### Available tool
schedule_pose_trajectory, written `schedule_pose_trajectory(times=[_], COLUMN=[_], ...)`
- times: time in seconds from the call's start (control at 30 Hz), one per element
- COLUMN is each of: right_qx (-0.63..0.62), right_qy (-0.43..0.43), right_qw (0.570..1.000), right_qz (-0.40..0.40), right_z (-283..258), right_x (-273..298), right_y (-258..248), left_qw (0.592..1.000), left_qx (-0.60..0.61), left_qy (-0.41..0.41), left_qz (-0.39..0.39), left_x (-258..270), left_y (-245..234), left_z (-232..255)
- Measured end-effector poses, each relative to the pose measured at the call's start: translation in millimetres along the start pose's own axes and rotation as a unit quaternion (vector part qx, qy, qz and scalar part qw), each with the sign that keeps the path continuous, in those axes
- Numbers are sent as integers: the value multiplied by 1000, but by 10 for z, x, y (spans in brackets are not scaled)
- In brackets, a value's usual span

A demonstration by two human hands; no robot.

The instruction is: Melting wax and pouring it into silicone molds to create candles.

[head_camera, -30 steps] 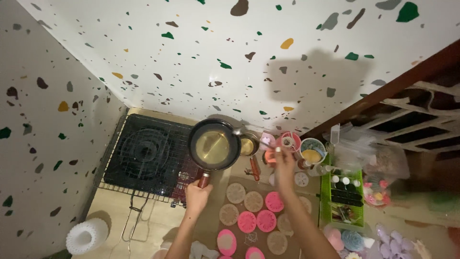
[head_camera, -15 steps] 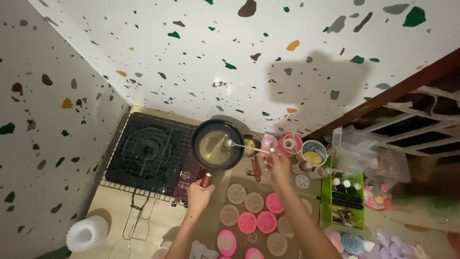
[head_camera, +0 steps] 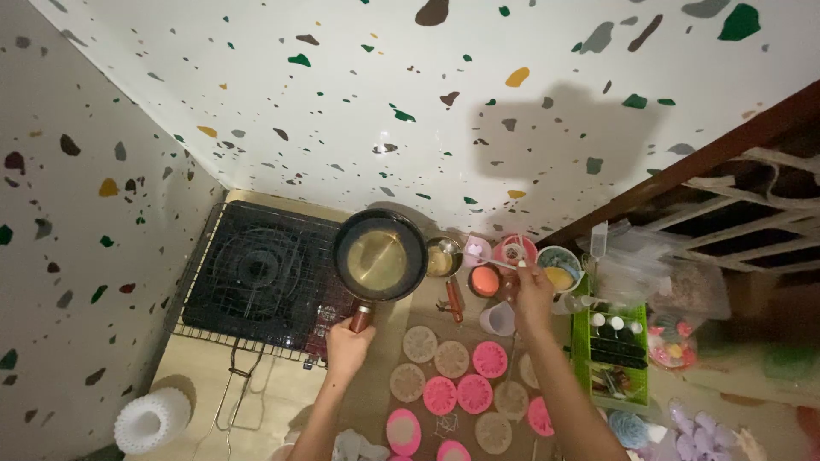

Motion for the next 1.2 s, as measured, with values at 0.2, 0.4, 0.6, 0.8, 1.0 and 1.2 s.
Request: schedule_pose_trajectory(times=[0.2, 0.4, 0.6, 0.8, 1.0, 1.2], right_qx=[232, 435, 129, 103, 174, 24], right_qy=[-50, -205, -144, -94, -121, 19], right_qw=[971, 875, 981, 990, 973, 998], right_qz=[-2, -56, 19, -31, -89, -48], right_z=[-2, -171, 135, 45, 62, 308], right_x=[191, 389, 6, 159, 239, 49], right_y=[231, 496, 206, 672, 914, 680], left_qw=[1000, 1000, 1000, 1000, 1000, 1000], left_qx=[-2, -6, 8, 1, -11, 1], left_qy=[-18, -18, -13, -11, -3, 8], left_qz=[-9, 3, 0, -3, -2, -9], left_x=[2, 22, -15, -9, -6, 39], left_y=[-2, -2, 29, 54, 62, 51], left_z=[44, 83, -6, 0, -40, 61])
Point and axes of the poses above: each hand's wrist, its own x-axis away from the middle knuckle, its own y-axis out of the palm, z = x × y, the point moved 2 cm from there along -x, towards the middle knuckle, and after that the axes turned 15 degrees about -z, right-handed, at the moved point
